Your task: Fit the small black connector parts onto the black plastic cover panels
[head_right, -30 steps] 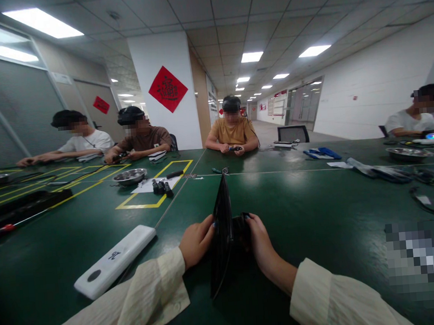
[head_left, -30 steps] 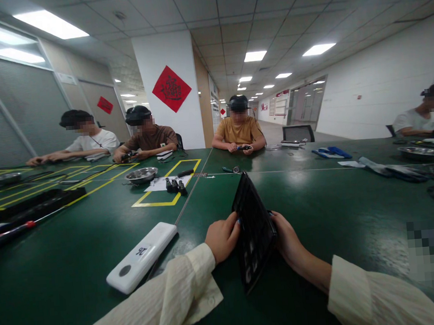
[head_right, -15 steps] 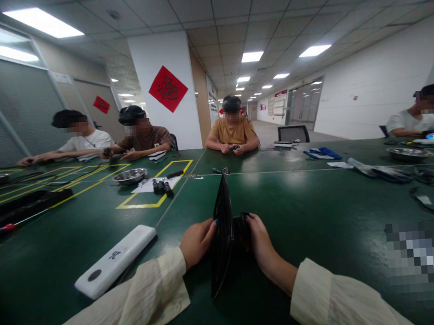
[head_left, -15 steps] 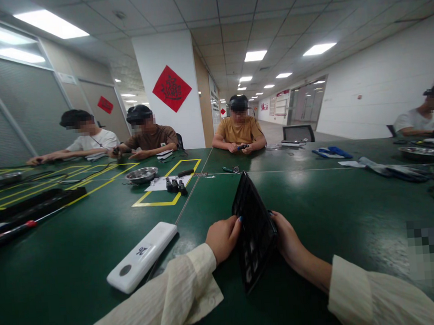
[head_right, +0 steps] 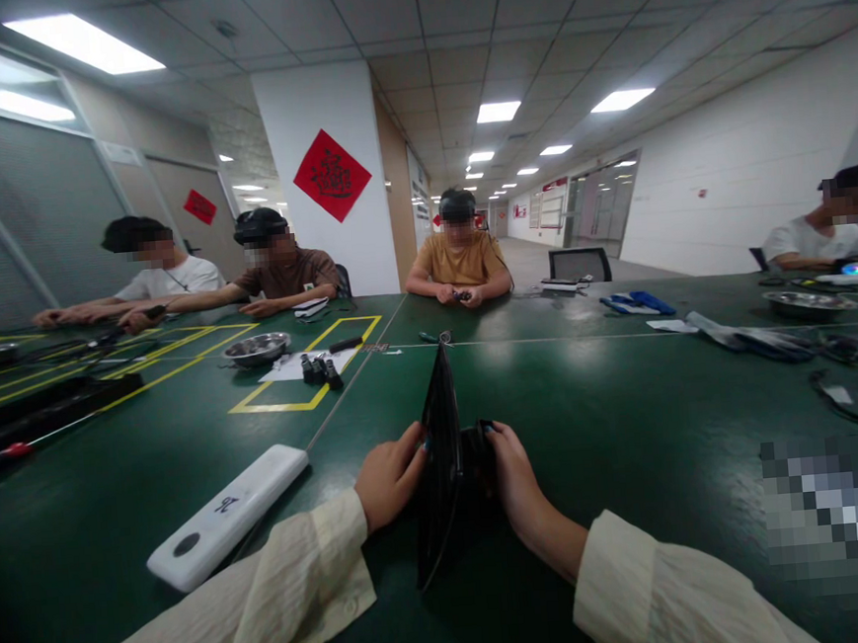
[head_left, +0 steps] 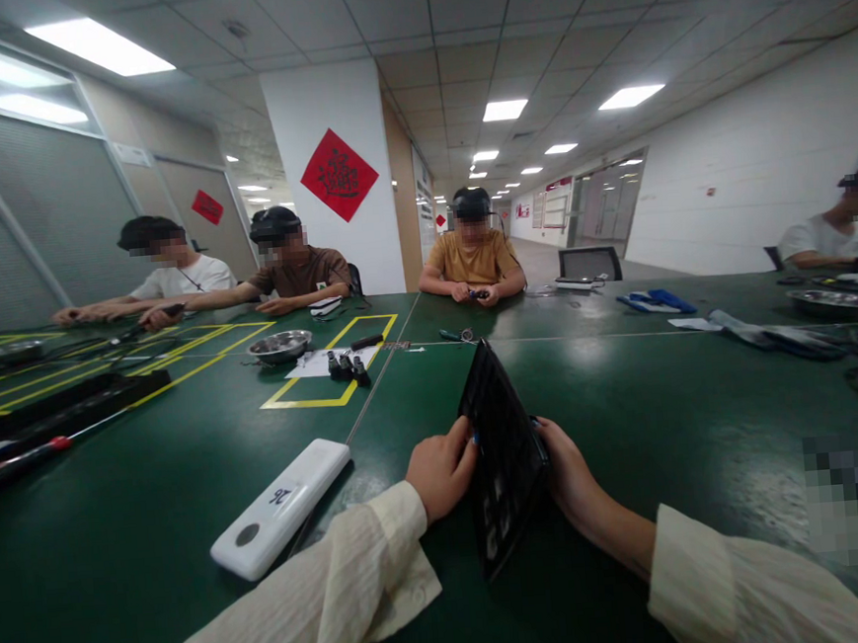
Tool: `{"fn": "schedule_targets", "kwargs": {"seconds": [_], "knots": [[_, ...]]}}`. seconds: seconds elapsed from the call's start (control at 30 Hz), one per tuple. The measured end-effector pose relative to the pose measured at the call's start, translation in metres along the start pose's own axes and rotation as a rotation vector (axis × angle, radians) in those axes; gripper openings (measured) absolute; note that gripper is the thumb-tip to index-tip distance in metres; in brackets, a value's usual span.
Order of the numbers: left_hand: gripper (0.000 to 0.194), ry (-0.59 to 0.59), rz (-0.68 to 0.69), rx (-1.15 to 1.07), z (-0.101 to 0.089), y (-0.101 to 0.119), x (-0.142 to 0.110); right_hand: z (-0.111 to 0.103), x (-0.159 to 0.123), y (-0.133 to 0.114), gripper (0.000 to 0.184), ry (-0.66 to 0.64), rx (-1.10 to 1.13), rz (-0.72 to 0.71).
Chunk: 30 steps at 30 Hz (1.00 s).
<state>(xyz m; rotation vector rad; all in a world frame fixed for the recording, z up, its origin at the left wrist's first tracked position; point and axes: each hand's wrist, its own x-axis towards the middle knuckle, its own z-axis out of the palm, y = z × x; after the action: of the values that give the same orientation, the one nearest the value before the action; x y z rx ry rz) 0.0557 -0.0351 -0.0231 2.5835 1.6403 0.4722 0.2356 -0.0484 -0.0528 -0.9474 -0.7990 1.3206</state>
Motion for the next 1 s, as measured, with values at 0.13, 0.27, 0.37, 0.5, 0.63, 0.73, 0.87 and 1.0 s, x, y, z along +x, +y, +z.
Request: {"fn": "schedule_targets", "kwargs": {"seconds": [0.13,0.27,0.37,0.5,0.63,0.73,0.87,1.0], "knots": [[0.034,-0.013,0.011,-0.018,-0.0029,0.0016,0.0005,0.0000,-0.0003,-0.0008,0.030,0.007,-0.002,0.009],[0.040,-0.036,-0.010,-0.019,-0.0037,0.0018,0.0019,0.0000,0.0016,-0.0004,0.033,0.015,0.000,-0.002],[0.037,-0.026,0.000,-0.026,-0.0028,0.0008,0.0018,0.0001,0.0041,0.0008,0.032,0.022,0.005,-0.015],[0.036,-0.011,0.018,-0.080,-0.0024,-0.0006,0.0019,0.0001,0.0048,0.0017,0.033,0.025,0.033,-0.012],[0.045,-0.004,-0.003,-0.175,-0.0008,-0.0016,0.0040,-0.0003,0.0025,0.0011,0.032,0.012,0.023,-0.010],[0.042,0.019,-0.052,-0.231,0.0015,-0.0021,0.0054,-0.0008,0.0019,0.0007,0.031,0.012,0.007,-0.010],[0.028,0.046,-0.098,-0.274,0.0019,-0.0011,0.0051,-0.0015,0.0032,0.0015,0.031,-0.004,-0.004,0.002],[0.026,0.042,-0.057,-0.205,-0.0004,0.0010,0.0031,-0.0024,0.0034,0.0029,0.033,-0.004,-0.005,0.010]]}}
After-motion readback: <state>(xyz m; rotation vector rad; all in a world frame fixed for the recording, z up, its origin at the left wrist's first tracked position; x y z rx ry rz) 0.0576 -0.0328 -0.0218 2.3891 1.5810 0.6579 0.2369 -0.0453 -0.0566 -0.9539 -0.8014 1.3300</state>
